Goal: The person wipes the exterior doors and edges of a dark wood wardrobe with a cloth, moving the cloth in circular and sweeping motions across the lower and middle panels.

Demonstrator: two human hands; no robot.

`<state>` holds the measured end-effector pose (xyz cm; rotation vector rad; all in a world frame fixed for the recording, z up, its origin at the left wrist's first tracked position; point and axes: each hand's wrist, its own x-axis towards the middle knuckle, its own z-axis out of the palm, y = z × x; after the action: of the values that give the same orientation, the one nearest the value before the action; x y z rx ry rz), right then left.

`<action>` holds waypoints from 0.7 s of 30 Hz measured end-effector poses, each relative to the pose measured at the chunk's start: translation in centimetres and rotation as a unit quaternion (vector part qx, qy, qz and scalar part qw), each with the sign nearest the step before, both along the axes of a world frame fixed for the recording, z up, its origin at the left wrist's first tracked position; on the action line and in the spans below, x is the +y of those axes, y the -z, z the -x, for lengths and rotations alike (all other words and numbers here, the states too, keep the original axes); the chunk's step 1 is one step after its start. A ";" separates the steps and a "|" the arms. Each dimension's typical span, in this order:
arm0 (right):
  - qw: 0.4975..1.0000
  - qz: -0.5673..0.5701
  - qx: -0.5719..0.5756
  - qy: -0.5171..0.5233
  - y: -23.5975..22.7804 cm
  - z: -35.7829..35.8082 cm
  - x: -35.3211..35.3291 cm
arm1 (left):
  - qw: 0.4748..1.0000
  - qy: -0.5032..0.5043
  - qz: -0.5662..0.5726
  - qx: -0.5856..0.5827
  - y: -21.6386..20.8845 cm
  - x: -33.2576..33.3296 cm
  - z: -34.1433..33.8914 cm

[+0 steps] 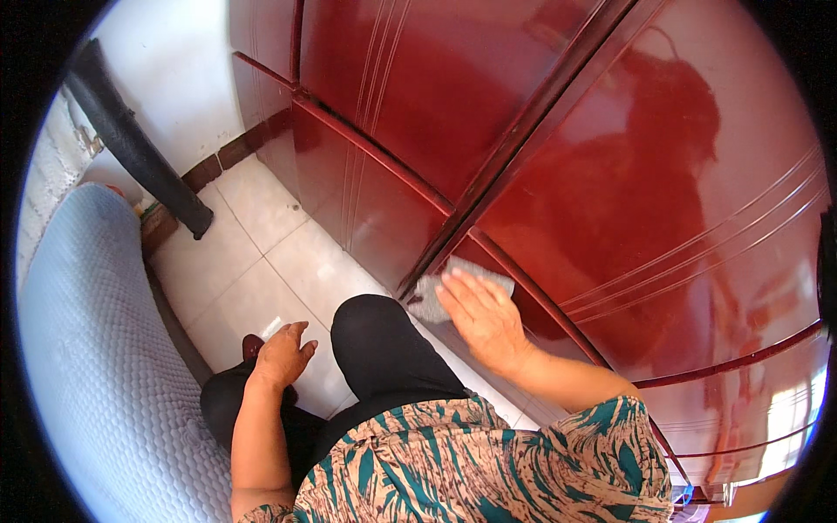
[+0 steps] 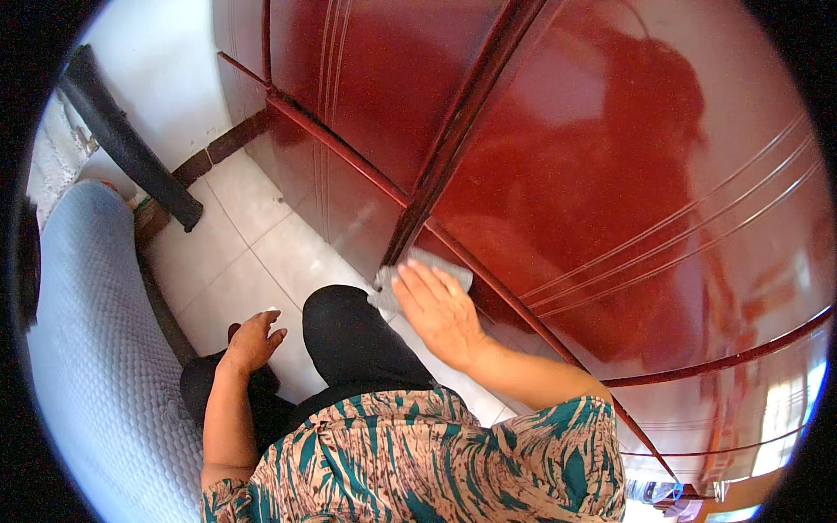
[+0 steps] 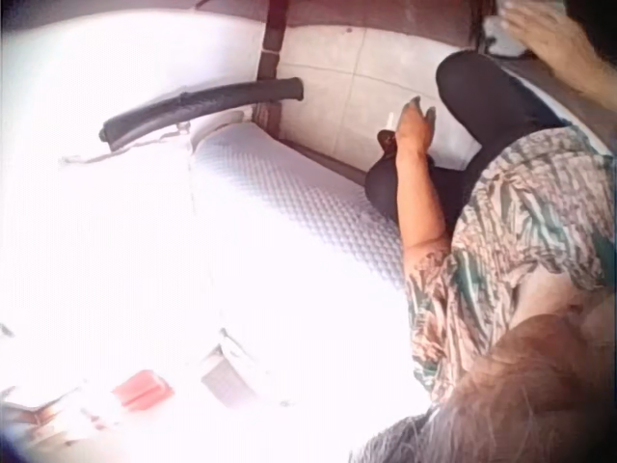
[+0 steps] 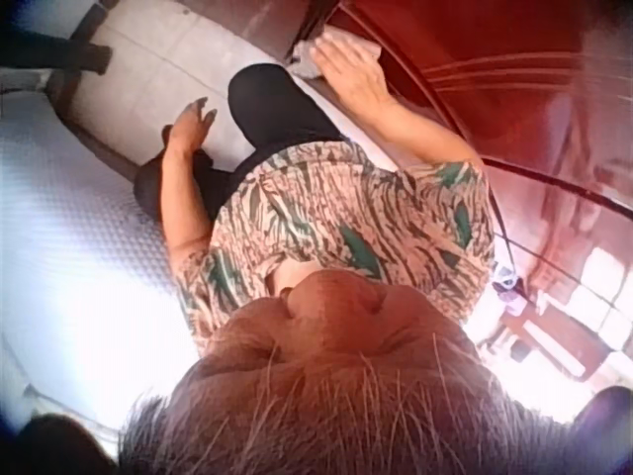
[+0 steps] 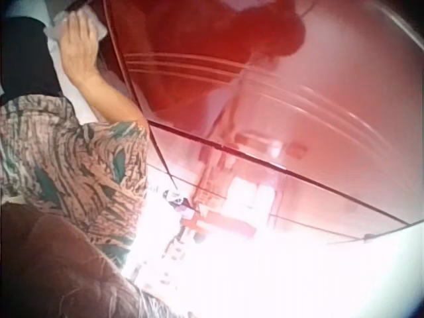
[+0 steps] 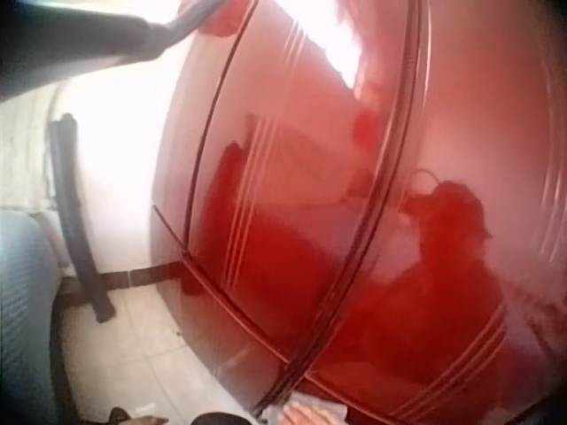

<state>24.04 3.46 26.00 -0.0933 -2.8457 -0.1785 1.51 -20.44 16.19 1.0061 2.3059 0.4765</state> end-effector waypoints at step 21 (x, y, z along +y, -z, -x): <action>0.749 0.659 -0.006 0.064 -2.2 1.2 -1.5 | 0.899 -0.095 -0.338 -0.263 -0.9 2.1 -0.4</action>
<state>22.87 1.95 28.16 -0.5441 -2.3358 1.7842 1.95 -18.33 17.10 0.7979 1.7588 1.5036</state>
